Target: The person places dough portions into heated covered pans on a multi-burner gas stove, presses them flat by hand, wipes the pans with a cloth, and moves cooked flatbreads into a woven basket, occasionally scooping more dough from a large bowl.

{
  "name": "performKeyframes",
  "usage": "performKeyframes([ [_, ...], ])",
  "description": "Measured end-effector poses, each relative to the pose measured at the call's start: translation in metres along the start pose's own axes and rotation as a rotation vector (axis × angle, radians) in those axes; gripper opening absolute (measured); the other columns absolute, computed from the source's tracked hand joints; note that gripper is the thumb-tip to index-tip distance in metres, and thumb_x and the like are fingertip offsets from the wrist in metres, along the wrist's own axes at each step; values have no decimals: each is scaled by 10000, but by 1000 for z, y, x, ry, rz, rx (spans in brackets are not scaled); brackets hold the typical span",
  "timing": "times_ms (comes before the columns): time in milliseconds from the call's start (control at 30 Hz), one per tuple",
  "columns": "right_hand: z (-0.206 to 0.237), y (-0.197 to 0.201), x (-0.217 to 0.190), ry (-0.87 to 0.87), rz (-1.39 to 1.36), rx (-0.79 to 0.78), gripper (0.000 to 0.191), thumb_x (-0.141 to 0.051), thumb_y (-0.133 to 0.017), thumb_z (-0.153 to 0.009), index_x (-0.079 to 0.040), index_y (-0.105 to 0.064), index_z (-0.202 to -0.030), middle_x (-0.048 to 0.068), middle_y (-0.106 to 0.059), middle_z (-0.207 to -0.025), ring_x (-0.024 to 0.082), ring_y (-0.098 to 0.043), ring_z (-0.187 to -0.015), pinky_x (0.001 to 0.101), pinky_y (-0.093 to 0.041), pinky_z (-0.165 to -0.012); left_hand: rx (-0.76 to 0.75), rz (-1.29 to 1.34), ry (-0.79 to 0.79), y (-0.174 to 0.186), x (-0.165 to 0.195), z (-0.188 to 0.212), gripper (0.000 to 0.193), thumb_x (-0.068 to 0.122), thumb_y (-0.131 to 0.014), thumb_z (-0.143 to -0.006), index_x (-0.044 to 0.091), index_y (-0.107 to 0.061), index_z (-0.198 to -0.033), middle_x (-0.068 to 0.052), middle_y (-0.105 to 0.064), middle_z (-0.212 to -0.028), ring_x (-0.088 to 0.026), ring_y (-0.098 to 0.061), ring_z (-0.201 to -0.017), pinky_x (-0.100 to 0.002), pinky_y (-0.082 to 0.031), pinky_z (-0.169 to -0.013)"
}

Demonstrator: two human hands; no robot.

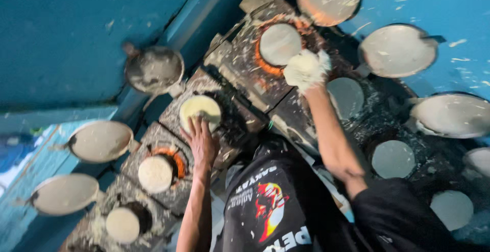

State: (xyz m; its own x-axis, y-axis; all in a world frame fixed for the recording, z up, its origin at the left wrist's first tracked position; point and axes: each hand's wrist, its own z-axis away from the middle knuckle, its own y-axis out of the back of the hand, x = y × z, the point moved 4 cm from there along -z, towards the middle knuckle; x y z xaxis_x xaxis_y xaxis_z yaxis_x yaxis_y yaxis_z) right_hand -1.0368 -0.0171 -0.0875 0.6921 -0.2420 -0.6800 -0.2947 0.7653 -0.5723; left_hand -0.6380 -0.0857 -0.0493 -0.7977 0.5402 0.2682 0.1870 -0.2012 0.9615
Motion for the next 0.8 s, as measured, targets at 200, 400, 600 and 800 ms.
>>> performKeyframes([
  [200,95,-11,-1,-233,-296,-248,732,-606,-365,-971,8,-668,-1231,233,-713,-1184,374,-673,-1069,503,-542,-864,126,220,134,7,-26,2,426,157,-751,-834,44,-633,-1227,-164,-547,-1476,-438,-234,-1525,-720,-25,-1182],
  [400,134,-50,34,-477,-90,-185,594,-532,-514,-947,-15,-693,-1178,162,-748,-1133,301,-726,-965,425,-564,-811,442,1296,330,20,-89,21,308,37,-704,-922,1,-660,-1225,-182,-603,-1386,-286,-550,-1299,-459,-407,-1124],
  [600,123,-98,125,-420,575,-465,411,-415,-655,-959,-55,-704,-1153,108,-727,-1033,232,-680,-910,390,-558,-800,706,1637,255,79,-167,93,237,1,-710,-995,19,-617,-1212,-127,-641,-1285,-194,-658,-1144,-339,-535,-1021],
  [800,152,-188,211,999,1352,-1648,200,-171,-646,-942,-48,-715,-1084,157,-700,-1059,360,-690,-1056,468,-559,-973,263,616,344,102,-213,154,354,33,-745,-866,-1,-605,-1189,-206,-578,-1450,-384,-614,-1282,-404,-484,-1087],
])
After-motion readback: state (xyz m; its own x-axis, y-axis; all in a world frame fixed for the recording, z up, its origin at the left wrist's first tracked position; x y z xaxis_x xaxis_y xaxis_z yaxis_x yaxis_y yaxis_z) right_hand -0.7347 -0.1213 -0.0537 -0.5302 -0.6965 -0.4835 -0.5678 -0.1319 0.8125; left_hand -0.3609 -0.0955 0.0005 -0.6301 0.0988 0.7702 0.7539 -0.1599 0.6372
